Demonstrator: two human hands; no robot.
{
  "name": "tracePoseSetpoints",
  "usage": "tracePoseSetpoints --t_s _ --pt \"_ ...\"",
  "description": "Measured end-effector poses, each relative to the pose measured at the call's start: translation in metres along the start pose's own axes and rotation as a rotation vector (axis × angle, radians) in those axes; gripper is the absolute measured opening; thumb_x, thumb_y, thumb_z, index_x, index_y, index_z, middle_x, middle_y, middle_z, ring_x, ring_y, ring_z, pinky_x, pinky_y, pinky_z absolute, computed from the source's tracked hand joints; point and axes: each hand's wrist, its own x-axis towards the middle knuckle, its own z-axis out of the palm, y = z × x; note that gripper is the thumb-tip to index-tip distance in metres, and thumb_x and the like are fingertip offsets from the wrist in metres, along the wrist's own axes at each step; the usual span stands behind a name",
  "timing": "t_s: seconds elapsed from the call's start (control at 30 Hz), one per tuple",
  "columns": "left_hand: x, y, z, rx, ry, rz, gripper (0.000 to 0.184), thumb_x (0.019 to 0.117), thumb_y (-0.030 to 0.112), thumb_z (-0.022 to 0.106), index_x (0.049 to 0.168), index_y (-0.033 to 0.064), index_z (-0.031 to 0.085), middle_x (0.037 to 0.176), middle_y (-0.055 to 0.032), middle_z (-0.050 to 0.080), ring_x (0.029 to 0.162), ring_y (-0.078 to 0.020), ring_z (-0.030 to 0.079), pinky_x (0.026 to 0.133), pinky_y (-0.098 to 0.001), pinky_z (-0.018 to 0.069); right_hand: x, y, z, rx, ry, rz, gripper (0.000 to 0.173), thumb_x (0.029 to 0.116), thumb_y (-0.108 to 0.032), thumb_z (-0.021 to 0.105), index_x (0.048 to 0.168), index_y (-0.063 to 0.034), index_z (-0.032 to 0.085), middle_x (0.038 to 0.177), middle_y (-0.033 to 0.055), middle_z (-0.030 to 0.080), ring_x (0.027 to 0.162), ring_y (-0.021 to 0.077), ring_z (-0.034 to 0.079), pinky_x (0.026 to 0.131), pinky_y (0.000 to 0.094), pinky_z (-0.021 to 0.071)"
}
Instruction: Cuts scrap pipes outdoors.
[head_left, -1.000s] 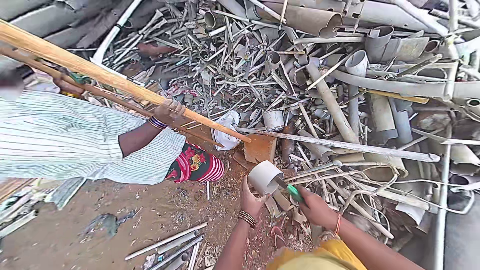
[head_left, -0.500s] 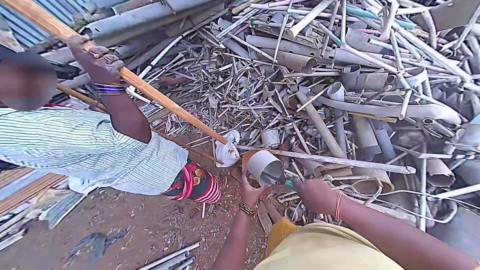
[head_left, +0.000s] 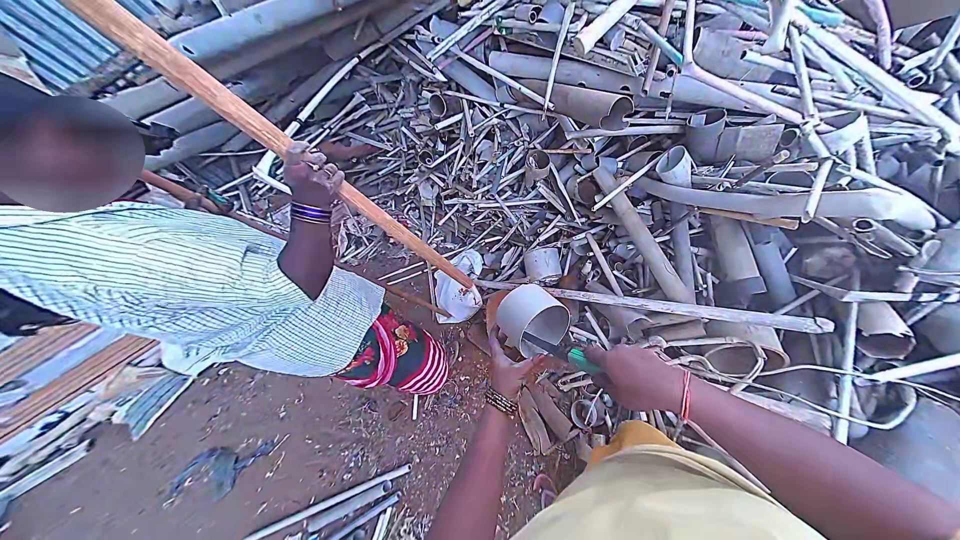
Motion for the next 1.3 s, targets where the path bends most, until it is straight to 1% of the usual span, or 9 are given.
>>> tracePoseSetpoints --t_s 0.1,0.2,0.3,0.53,0.63,0.77,1.07,1.13,1.3 --pt "0.001 0.005 -0.005 -0.019 -0.010 -0.002 0.124 0.0576 -0.009 0.081 0.158 -0.0076 0.008 0.156 -0.0300 0.034 0.137 -0.0237 0.049 0.108 -0.0295 0.0471 0.004 0.000 0.002 -0.037 0.048 0.053 0.045 0.1066 -0.019 0.049 0.148 -0.0021 0.045 0.119 0.0299 0.065 0.113 0.0489 0.064 0.088 0.0647 0.0507" --pt "0.007 0.006 -0.009 -0.033 -0.046 -0.025 0.124 0.0590 -0.012 0.082 0.159 -0.0050 0.009 0.155 -0.0296 0.035 0.134 -0.0259 0.052 0.105 -0.0331 0.0510 0.009 0.003 0.005 0.074 0.060 -0.040 0.036 0.1074 -0.021 0.052 0.138 -0.0005 0.054 0.113 0.0282 0.065 0.108 0.0469 0.064 0.089 0.0646 0.0485" --pt "0.009 0.005 -0.017 -0.020 -0.075 -0.023 0.125 0.0577 -0.010 0.083 0.159 -0.0045 0.010 0.156 -0.0293 0.034 0.137 -0.0270 0.049 0.108 -0.0348 0.0493 0.008 -0.007 0.005 -0.007 0.065 0.053 0.043 0.1062 -0.020 0.050 0.146 -0.0025 0.047 0.118 0.0289 0.066 0.112 0.0483 0.065 0.088 0.0650 0.0510" --pt "0.016 0.015 -0.031 0.005 -0.080 0.001 0.124 0.0574 -0.011 0.082 0.158 -0.0068 0.010 0.157 -0.0300 0.032 0.140 -0.0268 0.046 0.110 -0.0326 0.0456 -0.009 -0.015 0.007 -0.057 0.082 0.082 0.044 0.1053 -0.018 0.051 0.147 -0.0028 0.047 0.117 0.0294 0.066 0.110 0.0492 0.065 0.085 0.0646 0.0511" --pt "0.017 0.013 -0.032 -0.005 -0.091 0.023 0.126 0.0555 -0.010 0.083 0.158 -0.0079 0.010 0.161 -0.0302 0.024 0.145 -0.0274 0.040 0.113 -0.0329 0.0440 -0.008 -0.022 0.012 0.017 0.031 0.005 0.038 0.1067 -0.020 0.052 0.140 -0.0026 0.051 0.114 0.0286 0.065 0.108 0.0491 0.065 0.085 0.0655 0.0501" --pt "0.014 0.011 -0.035 -0.002 -0.070 0.006 0.124 0.0567 -0.010 0.083 0.157 -0.0074 0.010 0.160 -0.0296 0.027 0.143 -0.0251 0.042 0.112 -0.0311 0.0434 -0.013 -0.027 0.011 -0.061 0.034 0.084 0.047 0.1037 -0.013 0.052 0.149 -0.0018 0.044 0.116 0.0296 0.066 0.109 0.0494 0.066 0.084 0.0642 0.0517" --pt "0.011 0.007 -0.028 -0.009 -0.010 0.060 0.130 0.0552 -0.006 0.085 0.159 -0.0085 0.006 0.163 -0.0304 0.023 0.148 -0.0262 0.035 0.118 -0.0320 0.0362 -0.029 0.012 0.017 0.065 0.052 -0.003 0.041 0.1071 -0.023 0.053 0.145 -0.0089 0.054 0.111 0.0266 0.069 0.103 0.0481 0.066 0.084 0.0669 0.0497" --pt "0.012 0.006 -0.024 -0.037 -0.004 0.075 0.132 0.0527 -0.002 0.087 0.159 -0.0077 0.009 0.162 -0.0288 0.025 0.146 -0.0250 0.039 0.116 -0.0311 0.0406 -0.026 0.018 0.021 0.024 0.087 0.062 0.042 0.1066 -0.023 0.051 0.147 -0.0112 0.051 0.111 0.0264 0.069 0.104 0.0486 0.067 0.082 0.0662 0.0512" --pt "0.011 0.016 -0.011 -0.051 -0.007 0.013 0.126 0.0584 -0.016 0.079 0.160 -0.0038 0.007 0.163 -0.0281 0.022 0.146 -0.0274 0.038 0.115 -0.0335 0.0415 -0.020 0.015 0.019 0.032 0.112 0.024 0.045 0.1074 -0.023 0.050 0.150 -0.0097 0.048 0.111 0.0279 0.068 0.103 0.0492 0.067 0.083 0.0656 0.0507"
